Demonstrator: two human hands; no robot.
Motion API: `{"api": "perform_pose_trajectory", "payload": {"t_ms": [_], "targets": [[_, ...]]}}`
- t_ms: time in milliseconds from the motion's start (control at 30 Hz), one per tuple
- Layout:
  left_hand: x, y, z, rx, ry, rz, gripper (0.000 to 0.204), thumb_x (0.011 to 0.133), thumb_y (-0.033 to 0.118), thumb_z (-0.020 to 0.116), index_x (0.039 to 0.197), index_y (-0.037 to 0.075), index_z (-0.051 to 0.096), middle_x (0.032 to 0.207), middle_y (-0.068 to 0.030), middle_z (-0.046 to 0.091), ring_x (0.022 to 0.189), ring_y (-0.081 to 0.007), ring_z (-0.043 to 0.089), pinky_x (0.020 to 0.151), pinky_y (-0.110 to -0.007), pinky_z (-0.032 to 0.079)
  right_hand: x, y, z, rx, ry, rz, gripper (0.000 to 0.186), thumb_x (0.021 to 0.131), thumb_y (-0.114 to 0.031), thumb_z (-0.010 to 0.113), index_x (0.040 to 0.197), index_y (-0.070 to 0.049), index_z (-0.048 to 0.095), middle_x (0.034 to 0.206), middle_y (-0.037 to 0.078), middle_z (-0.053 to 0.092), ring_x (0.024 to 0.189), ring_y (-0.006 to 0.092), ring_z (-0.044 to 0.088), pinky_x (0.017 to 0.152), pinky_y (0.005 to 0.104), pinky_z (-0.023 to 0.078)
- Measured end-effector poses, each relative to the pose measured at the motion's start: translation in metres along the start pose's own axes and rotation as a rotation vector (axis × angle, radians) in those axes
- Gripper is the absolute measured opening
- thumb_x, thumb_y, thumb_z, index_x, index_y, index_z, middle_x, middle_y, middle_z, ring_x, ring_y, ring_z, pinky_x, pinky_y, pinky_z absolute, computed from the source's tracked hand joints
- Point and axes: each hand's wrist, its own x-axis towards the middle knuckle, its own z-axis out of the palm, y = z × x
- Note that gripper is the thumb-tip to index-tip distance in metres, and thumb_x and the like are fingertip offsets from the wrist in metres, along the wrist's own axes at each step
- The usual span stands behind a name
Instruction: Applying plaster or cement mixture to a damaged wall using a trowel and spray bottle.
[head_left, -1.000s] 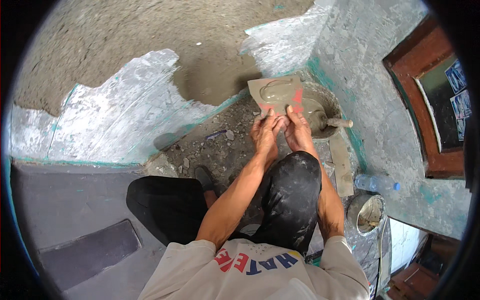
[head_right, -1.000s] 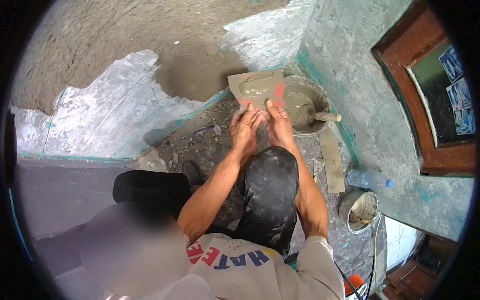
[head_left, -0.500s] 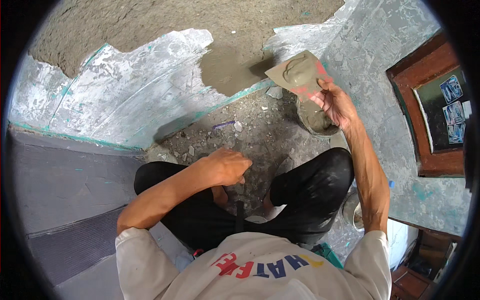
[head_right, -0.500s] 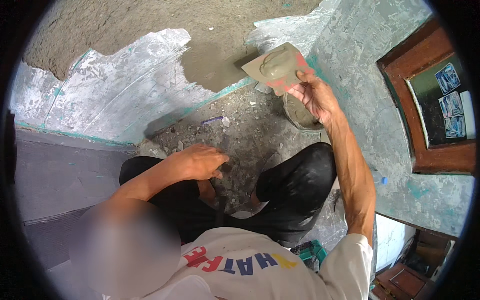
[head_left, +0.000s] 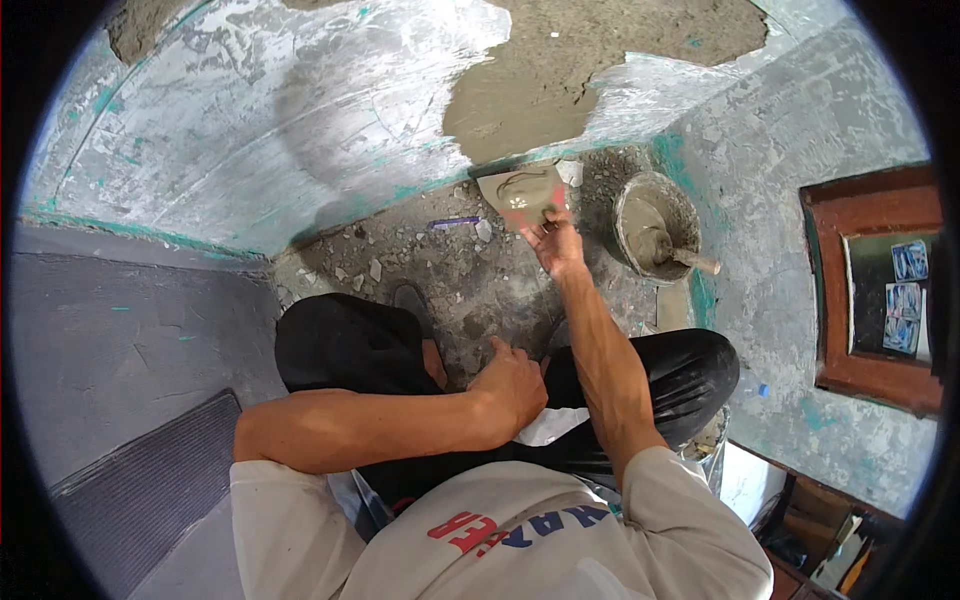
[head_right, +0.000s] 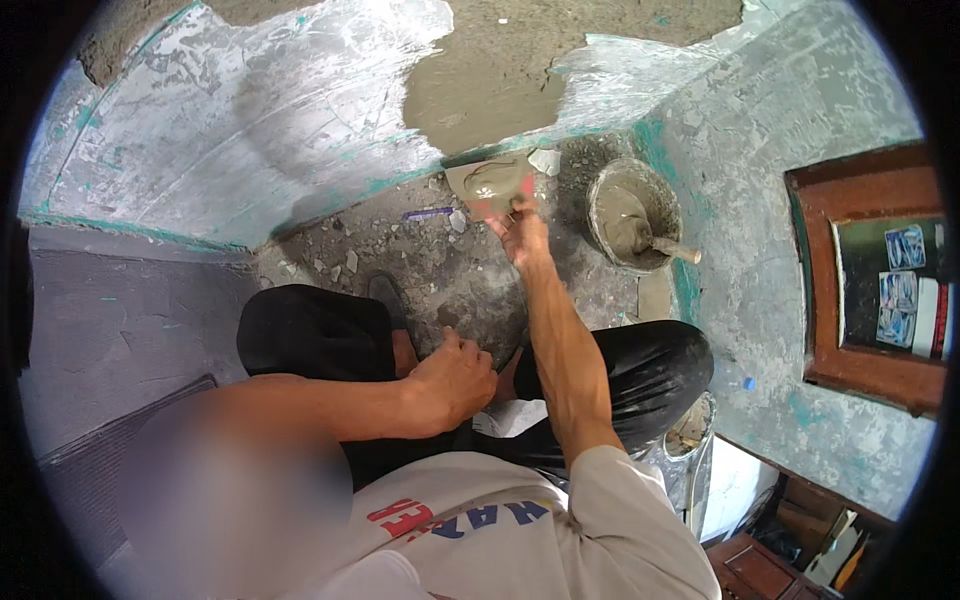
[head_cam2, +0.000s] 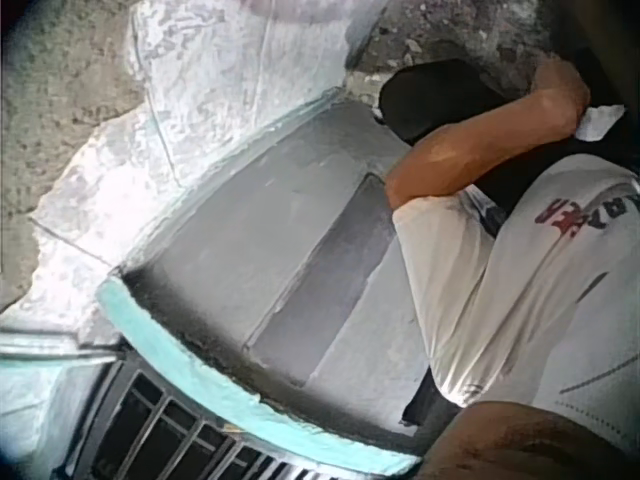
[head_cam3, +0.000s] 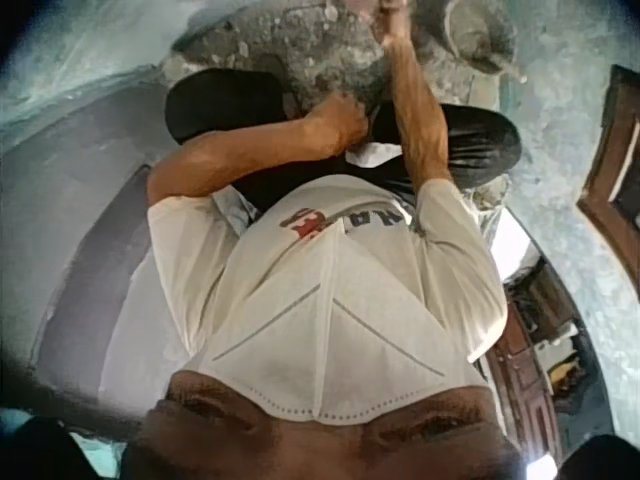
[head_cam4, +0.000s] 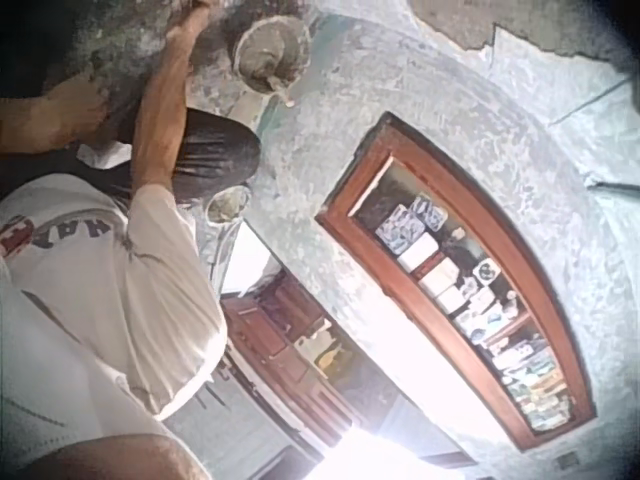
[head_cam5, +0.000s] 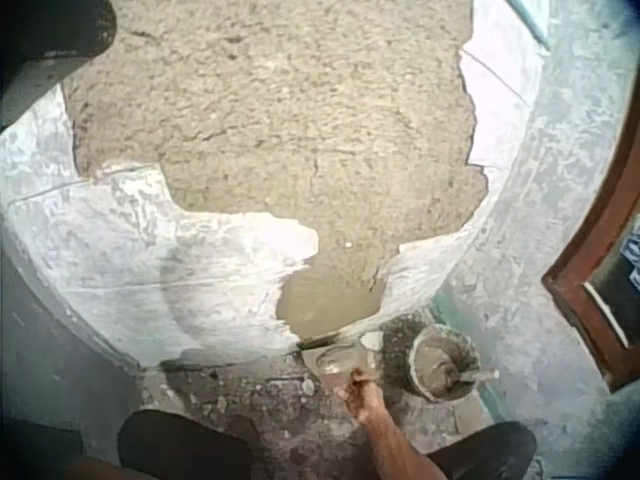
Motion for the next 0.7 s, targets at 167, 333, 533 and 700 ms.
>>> {"api": "perform_pose_trajectory", "payload": {"t_ms": [167,333,533,700], "targets": [[-0.007,-0.004,-0.002,0.075,0.058,-0.05,0.033,0.093,0.022,0.064,0.117,0.002,0.073,0.112,-0.016,0.07,0.111,-0.0347,0.066,0.1,-0.062,0.047,0.039,0.02,0.005,0.097,-0.023,0.007,0.043,0.097,-0.015,0.053,0.14,-0.011,0.053,0.134,0.01,0.055,0.114,0.029,0.061,0.103,0.0503,0.053],[-0.008,-0.004,-0.003,0.089,0.08,-0.062,0.033,0.092,0.022,0.064,0.118,0.003,0.073,0.112,-0.0164,0.069,0.11,-0.0359,0.066,0.102,-0.062,0.045,0.064,0.011,0.022,0.018,-0.063,-0.027,0.045,0.099,-0.016,0.051,0.143,-0.01,0.049,0.136,0.01,0.054,0.115,0.0305,0.061,0.102,0.0512,0.053],[-0.003,-0.004,-0.004,0.051,0.099,-0.048,0.032,0.093,0.022,0.063,0.117,0.003,0.072,0.111,-0.017,0.069,0.109,-0.0358,0.066,0.104,-0.06,0.045,0.051,-0.009,0.058,0.01,-0.041,-0.057,0.046,0.101,-0.015,0.047,0.146,-0.009,0.046,0.136,0.012,0.054,0.115,0.0316,0.061,0.1,0.0505,0.057],[-0.005,-0.007,-0.015,0.042,0.054,-0.049,0.034,0.094,0.019,0.063,0.123,0.002,0.07,0.116,-0.0171,0.069,0.114,-0.0358,0.065,0.106,-0.06,0.044,0.048,-0.021,0.078,0.053,-0.121,-0.113,0.039,0.104,-0.01,0.044,0.14,0.005,0.045,0.133,0.018,0.054,0.109,0.0349,0.066,0.094,0.0485,0.064]]}}
